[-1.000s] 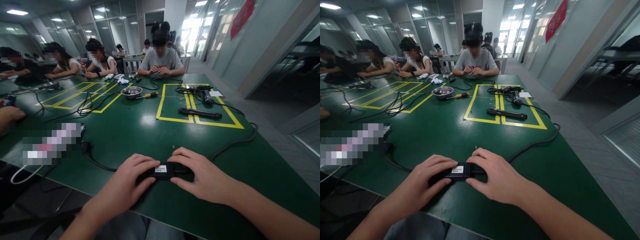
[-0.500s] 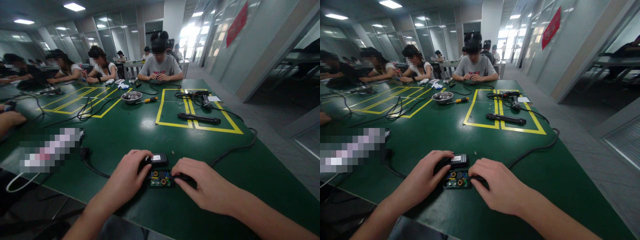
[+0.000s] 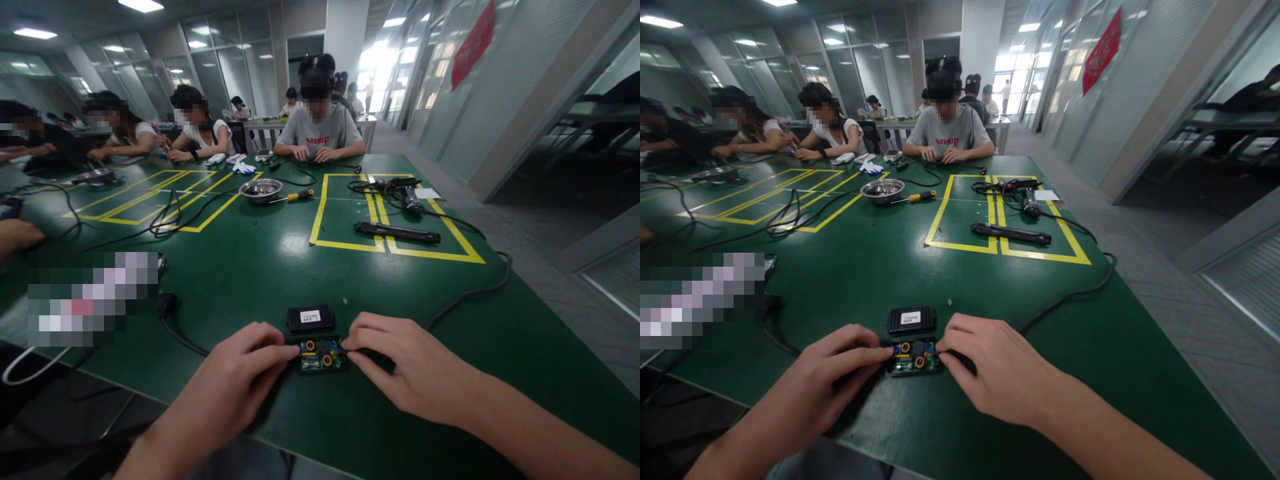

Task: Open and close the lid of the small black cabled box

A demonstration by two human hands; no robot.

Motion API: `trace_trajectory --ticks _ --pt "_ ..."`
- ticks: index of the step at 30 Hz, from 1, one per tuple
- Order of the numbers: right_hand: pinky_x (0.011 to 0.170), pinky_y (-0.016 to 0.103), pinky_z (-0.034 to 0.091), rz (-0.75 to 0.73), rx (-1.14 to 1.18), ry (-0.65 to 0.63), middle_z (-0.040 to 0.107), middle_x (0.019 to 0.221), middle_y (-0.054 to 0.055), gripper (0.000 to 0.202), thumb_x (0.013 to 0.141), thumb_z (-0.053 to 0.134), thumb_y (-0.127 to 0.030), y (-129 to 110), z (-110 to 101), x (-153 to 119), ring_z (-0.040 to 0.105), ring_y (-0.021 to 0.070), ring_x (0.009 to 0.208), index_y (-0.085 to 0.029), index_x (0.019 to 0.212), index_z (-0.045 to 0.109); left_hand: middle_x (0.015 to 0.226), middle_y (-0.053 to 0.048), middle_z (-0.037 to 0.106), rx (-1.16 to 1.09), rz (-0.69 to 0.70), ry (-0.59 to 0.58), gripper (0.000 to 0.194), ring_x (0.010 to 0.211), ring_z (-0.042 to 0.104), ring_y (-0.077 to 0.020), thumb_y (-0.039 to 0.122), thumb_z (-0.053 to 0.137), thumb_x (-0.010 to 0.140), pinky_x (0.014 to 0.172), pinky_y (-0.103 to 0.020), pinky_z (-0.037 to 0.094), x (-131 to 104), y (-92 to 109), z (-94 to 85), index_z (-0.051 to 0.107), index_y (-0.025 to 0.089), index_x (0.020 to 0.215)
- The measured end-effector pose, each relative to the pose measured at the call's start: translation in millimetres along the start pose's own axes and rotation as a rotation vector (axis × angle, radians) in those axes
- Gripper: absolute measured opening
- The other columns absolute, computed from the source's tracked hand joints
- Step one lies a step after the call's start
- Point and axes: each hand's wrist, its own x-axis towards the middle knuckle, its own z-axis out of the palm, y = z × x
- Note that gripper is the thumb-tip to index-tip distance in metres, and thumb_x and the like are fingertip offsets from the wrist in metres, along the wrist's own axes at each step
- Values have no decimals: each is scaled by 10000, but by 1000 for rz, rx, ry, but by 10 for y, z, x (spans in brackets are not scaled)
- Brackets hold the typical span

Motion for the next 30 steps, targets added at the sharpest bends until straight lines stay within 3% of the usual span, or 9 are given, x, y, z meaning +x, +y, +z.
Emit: trace_trajectory --ticks 6,14,21,26,30 --pt "780 370 637 -10 -26 -5 781 1045 74 172 1065 633 -97 51 -9 -4 767 229 868 -188 1076 779 1130 -50 792 30 6 -49 315 962 800 -194 169 555 1177 834 -256 647 91 33 -78 830 289 1272" --pt "776 371 617 -60 8 67 784 1006 84 167 1048 610 -94 59 -10 9 764 240 879 -184 1099 741 1137 -58 790 44 43 66 321 974 787 -184 153 541 1181 847 -247 653 18 -15 -19 807 274 1313" --pt "764 368 599 -8 14 11 784 1008 73 156 1024 628 -82 54 -7 1 755 233 858 -193 1074 725 1126 -56 794 4 4 -2 350 977 781 -198 139 572 1149 842 -270 661 12 -20 -26 838 305 1306" --pt "814 398 597 -4 16 20 784 1004 75 141 1020 634 -87 67 -7 8 751 251 907 -203 1050 709 1222 -82 798 22 -21 14 344 1099 755 -255 113 610 1101 937 -372 666 102 1 -63 862 299 1243" --pt "813 408 588 19 28 14 776 988 71 124 1018 636 -97 88 -1 -3 736 254 894 -207 1038 690 1391 -99 781 27 -96 38 370 1249 740 -287 120 596 1116 1086 -468 641 260 -41 19 856 296 1312"
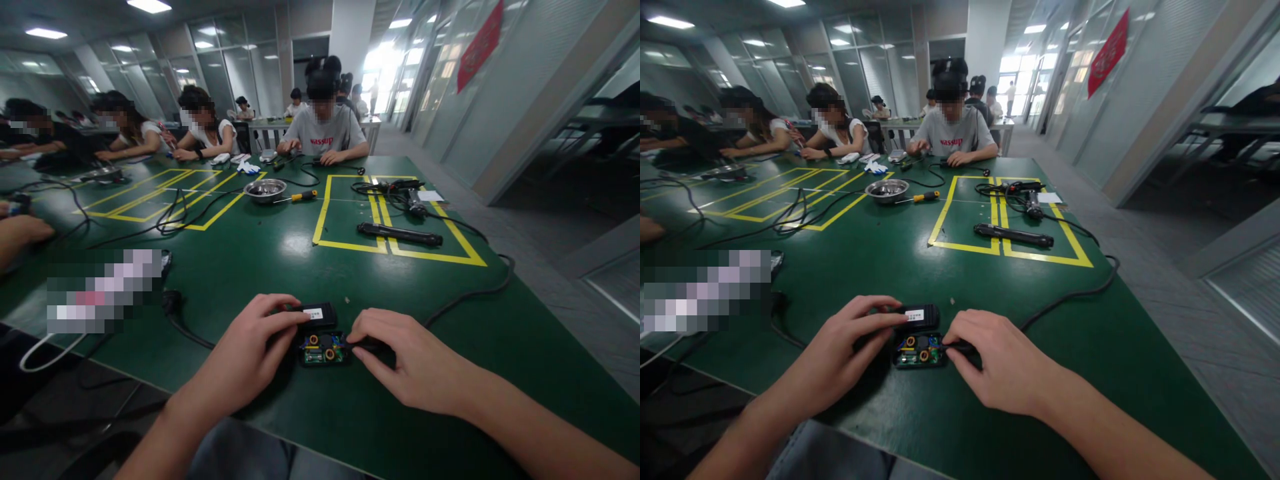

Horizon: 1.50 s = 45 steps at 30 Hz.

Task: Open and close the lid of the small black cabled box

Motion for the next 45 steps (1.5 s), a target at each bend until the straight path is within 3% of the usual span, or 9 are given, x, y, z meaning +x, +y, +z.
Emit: trace_trajectory --ticks 5,11,14,18,21,26,32,39,45 --pt "780 397 565 28 11 -29 752 989 75 137 1000 623 -91 -27 -19 2 713 258 880 -210 1046 674 1409 -81 811 34 -95 -94 340 1283 749 -313 129 676 1099 1101 -523 625 169 -44 88 875 316 1301" --pt "738 370 514 63 33 -26 687 933 54 168 983 567 -64 -58 -26 16 639 230 816 -225 996 614 1346 -71 832 -18 -163 -80 332 1243 762 -288 89 745 1053 1127 -493 614 187 -93 85 862 273 1304" --pt "729 364 496 68 38 -25 654 913 40 165 975 560 -71 -51 -24 12 619 225 801 -233 987 588 1327 -71 826 -32 -128 -27 310 1224 759 -278 103 732 1069 1109 -468 622 134 -103 100 848 268 1305" --pt "727 371 496 123 59 -22 630 919 26 179 942 587 -99 -54 -26 -6 614 225 790 -240 1047 552 1361 -73 797 -84 30 24 305 1223 742 -258 167 677 1130 1083 -425 625 23 -51 84 813 304 1366" --pt "727 376 504 139 85 -24 645 964 24 310 900 619 -110 -57 -24 -23 618 225 794 -237 1171 540 1366 -65 783 -134 128 -29 320 1215 734 -243 175 647 1153 1039 -383 629 -49 21 65 795 333 1388" --pt "818 412 536 114 67 -19 684 1032 39 545 878 719 -153 -28 1 -30 668 249 882 -219 1397 566 1337 -71 781 -179 128 -44 298 1187 728 -242 137 661 1126 1021 -383 619 -92 96 91 805 304 1326" --pt "831 400 540 87 6 -60 710 1006 47 316 940 770 -186 -25 9 14 699 260 926 -215 1250 714 1331 -79 785 -164 106 -37 326 1180 714 -261 117 704 1078 1015 -410 620 -94 115 128 779 288 1345" --pt "808 379 553 55 -19 -44 730 987 38 298 946 796 -151 -21 1 20 718 249 905 -211 1234 744 1344 -101 793 -74 74 -57 427 1177 722 -281 131 751 1045 1043 -456 636 -109 117 147 716 248 1454" --pt "812 379 566 44 -39 -30 746 994 35 349 904 828 -107 -15 11 26 732 251 907 -207 1227 742 1329 -104 789 -41 85 -58 369 1151 731 -288 153 737 1056 1012 -468 644 -116 119 166 736 248 1413"
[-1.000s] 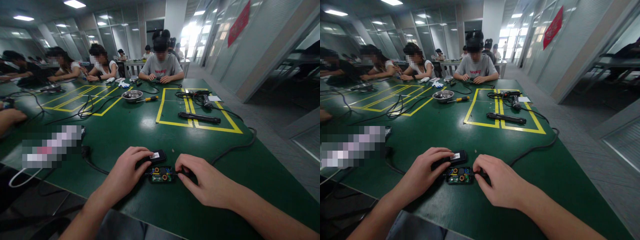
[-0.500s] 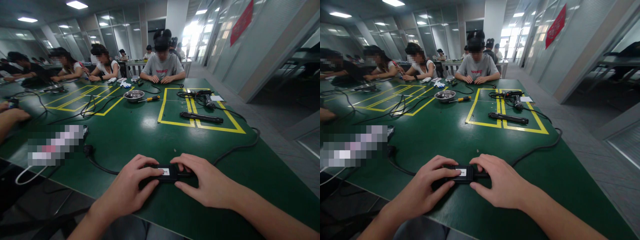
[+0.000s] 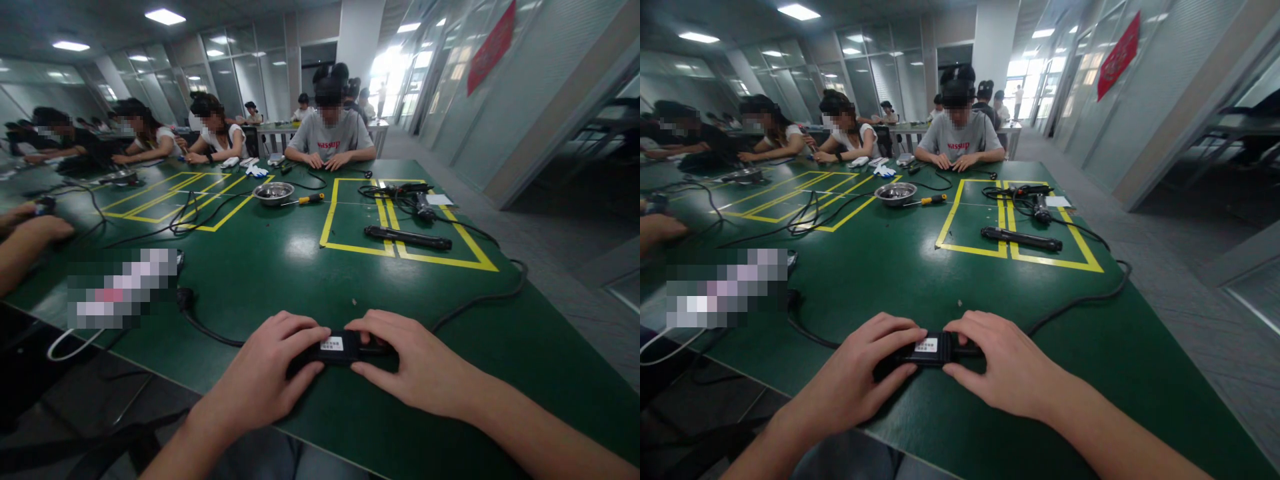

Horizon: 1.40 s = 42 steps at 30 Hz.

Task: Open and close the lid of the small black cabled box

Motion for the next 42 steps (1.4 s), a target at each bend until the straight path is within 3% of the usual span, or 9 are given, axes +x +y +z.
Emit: trace_trajectory --ticks 15,26,31,35,39,42 --pt "826 375 574 23 15 -9 751 993 34 290 938 807 -157 -13 -4 -4 733 246 907 -229 1213 752 1346 -108 788 11 -7 -14 382 1152 734 -298 167 726 1065 996 -484 634 -6 -9 8 731 255 1437" --pt "835 379 567 20 25 11 752 1003 25 403 891 825 -122 0 17 -6 736 248 913 -245 1252 695 1343 -104 789 -22 -2 -16 375 1158 732 -290 153 703 1064 1004 -459 623 -1 27 -26 726 258 1423" --pt "723 348 517 112 55 44 679 928 -6 342 888 812 -187 -25 11 -37 662 216 781 -251 1124 572 1202 -84 798 -86 -145 162 312 1072 753 -276 182 712 1028 946 -419 646 5 -15 -10 690 241 1334" --pt "732 361 512 38 18 35 674 921 25 171 944 689 -147 -23 8 -29 651 231 806 -247 1022 574 1302 -123 795 -27 -257 255 216 1200 755 -302 124 639 1029 1044 -499 641 46 -115 70 664 231 1214" --pt "758 376 532 -23 8 21 714 944 50 150 968 618 -91 2 19 -20 677 244 840 -236 1005 609 1327 -105 824 -12 -244 207 182 1221 757 -304 109 593 1068 1049 -522 641 74 -147 89 704 247 1108" --pt "774 378 553 -35 13 24 740 960 52 150 985 614 -86 6 9 -21 705 244 857 -230 1018 637 1356 -115 816 54 -138 233 223 1237 739 -310 112 558 1094 1039 -507 635 43 -106 43 738 243 1094"
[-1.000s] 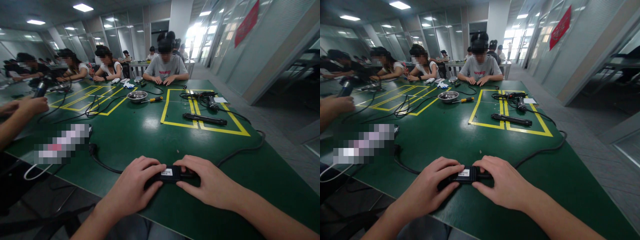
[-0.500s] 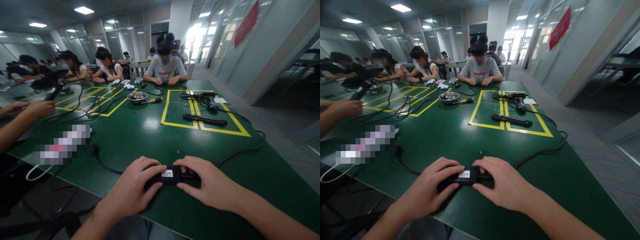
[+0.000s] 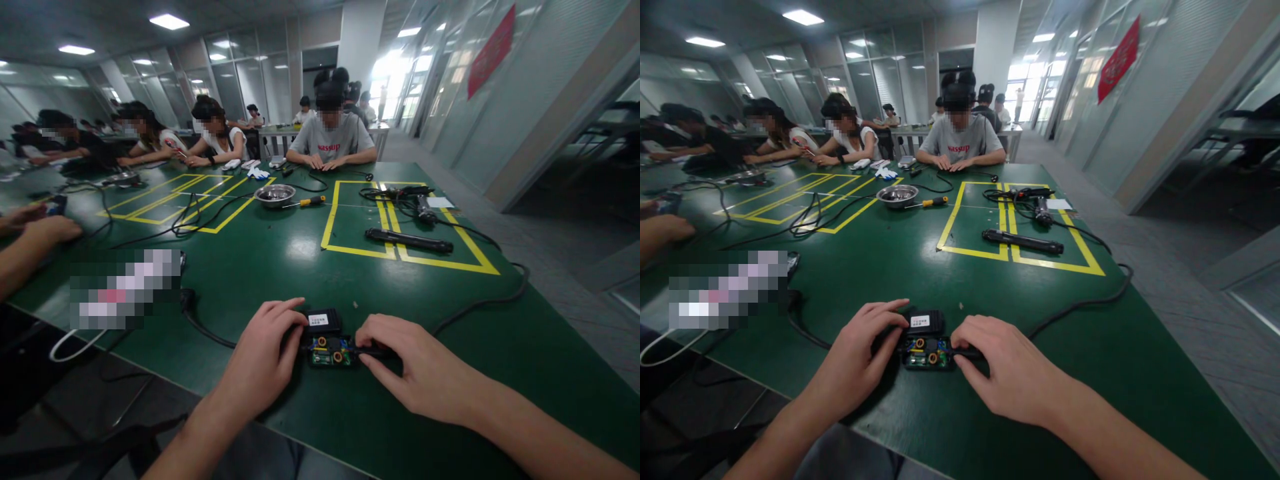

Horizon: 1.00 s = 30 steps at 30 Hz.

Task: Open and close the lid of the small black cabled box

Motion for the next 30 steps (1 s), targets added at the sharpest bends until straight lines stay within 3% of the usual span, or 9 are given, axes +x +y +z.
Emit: trace_trajectory --ticks 3,6,10,15,22,30 --pt "753 361 564 -3 11 -19 757 976 51 153 1011 604 -91 -19 -21 -1 728 236 847 -226 1046 666 1247 -116 812 31 110 -2 204 1121 753 -287 126 585 1091 962 -435 637 -71 43 -86 756 235 1112" --pt "728 350 567 2 4 -42 764 983 49 154 1015 622 -88 -40 -35 -3 739 231 829 -222 1053 688 1136 -77 815 20 142 -106 272 986 758 -252 93 588 1082 851 -363 628 -149 46 -168 769 253 1206" --pt "745 349 585 -3 -6 -38 772 997 55 150 1027 633 -85 -38 -29 -17 758 230 843 -208 1065 710 1157 -52 813 6 169 -205 402 1000 765 -231 54 545 1111 841 -323 625 -172 14 -260 783 294 1330" --pt "736 359 601 -59 -73 -12 776 973 72 178 1066 591 -106 -27 -28 -26 763 242 835 -199 1070 743 1154 -41 806 92 126 -333 491 1005 770 -241 -20 615 1026 833 -319 637 -97 72 -346 799 295 1354" --pt "734 353 603 -111 7 96 789 960 87 206 1023 556 -83 -80 -82 -24 762 236 827 -200 1090 712 1170 -64 806 -69 62 -202 433 1038 767 -223 62 537 1105 896 -313 653 -140 82 -330 809 299 1344" --pt "673 341 535 -24 13 -23 766 943 67 177 990 574 -93 -79 -80 -21 722 221 777 -208 1040 698 1176 -66 817 -72 108 -243 409 1051 756 -235 86 568 1125 880 -328 649 -167 30 -318 820 317 1349"
